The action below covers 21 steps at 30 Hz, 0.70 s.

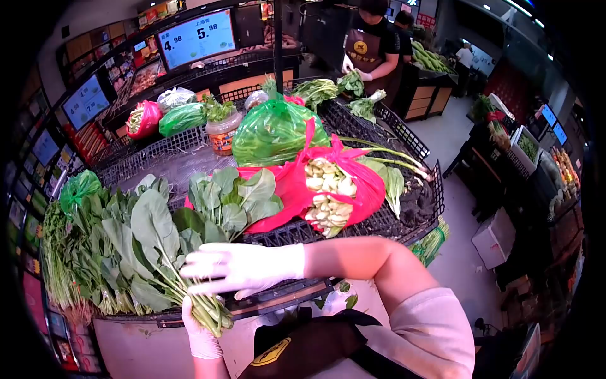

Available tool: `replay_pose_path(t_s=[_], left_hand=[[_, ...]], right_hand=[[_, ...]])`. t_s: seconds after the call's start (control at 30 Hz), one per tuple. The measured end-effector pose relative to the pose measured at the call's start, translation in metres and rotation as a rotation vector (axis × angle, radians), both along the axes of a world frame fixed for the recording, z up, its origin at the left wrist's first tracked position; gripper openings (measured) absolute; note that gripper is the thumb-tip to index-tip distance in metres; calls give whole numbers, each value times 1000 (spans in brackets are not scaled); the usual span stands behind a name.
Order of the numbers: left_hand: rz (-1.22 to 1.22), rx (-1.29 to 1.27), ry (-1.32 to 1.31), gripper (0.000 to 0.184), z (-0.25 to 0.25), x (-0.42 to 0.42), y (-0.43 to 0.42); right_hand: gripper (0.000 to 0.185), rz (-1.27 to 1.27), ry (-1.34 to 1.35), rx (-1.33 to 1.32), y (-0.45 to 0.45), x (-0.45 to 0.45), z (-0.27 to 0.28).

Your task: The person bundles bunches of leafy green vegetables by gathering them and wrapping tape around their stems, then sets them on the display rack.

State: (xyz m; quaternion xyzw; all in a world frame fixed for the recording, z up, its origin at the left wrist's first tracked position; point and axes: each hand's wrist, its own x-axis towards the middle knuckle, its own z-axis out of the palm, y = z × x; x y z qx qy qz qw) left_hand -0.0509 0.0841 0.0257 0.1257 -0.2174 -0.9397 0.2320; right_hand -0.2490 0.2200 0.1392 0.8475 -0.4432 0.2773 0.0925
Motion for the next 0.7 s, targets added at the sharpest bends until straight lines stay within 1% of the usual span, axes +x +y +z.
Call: replay_pose_path(t_s=[0.03,0.1,0.13,0.17,0.23,0.27,0.37,0.4,0.5,0.53,0.6,0.67,0.7], left_hand=[[30,1,-11,59,3,5,7],[50,-7,-22,61,13,7,18],[43,-6,-22,62,15,11,24],[41,-7,-17,64,18,15,29],[17,-3,-11,66,21,23,39],[5,-1,-6,67,23,30,43],[-22,3,5,72,26,53,53],[-40,9,3,73,27,60,56],[-70,43,9,77,28,90,64],[-88,62,6,79,28,100,68],[-114,105,-1,82,26,123,76],[-152,168,-11,84,25,144,85],[-174,203,-12,86,25,154,91]], right_hand=[[83,59,74,-77,-4,9,0],[62,166,224,-233,-19,32,-8],[45,213,252,-282,-24,44,-9],[35,239,306,-324,-22,53,-12],[27,229,425,-327,-15,73,-18],[24,212,431,-387,-11,85,-21],[23,193,450,-413,3,116,-21],[24,211,458,-386,8,127,-20],[26,100,477,-433,16,174,-46],[28,99,456,-406,22,188,-52],[25,19,729,-21,28,227,-53],[23,73,456,-192,51,233,-43],[22,152,253,-327,58,234,-43]])
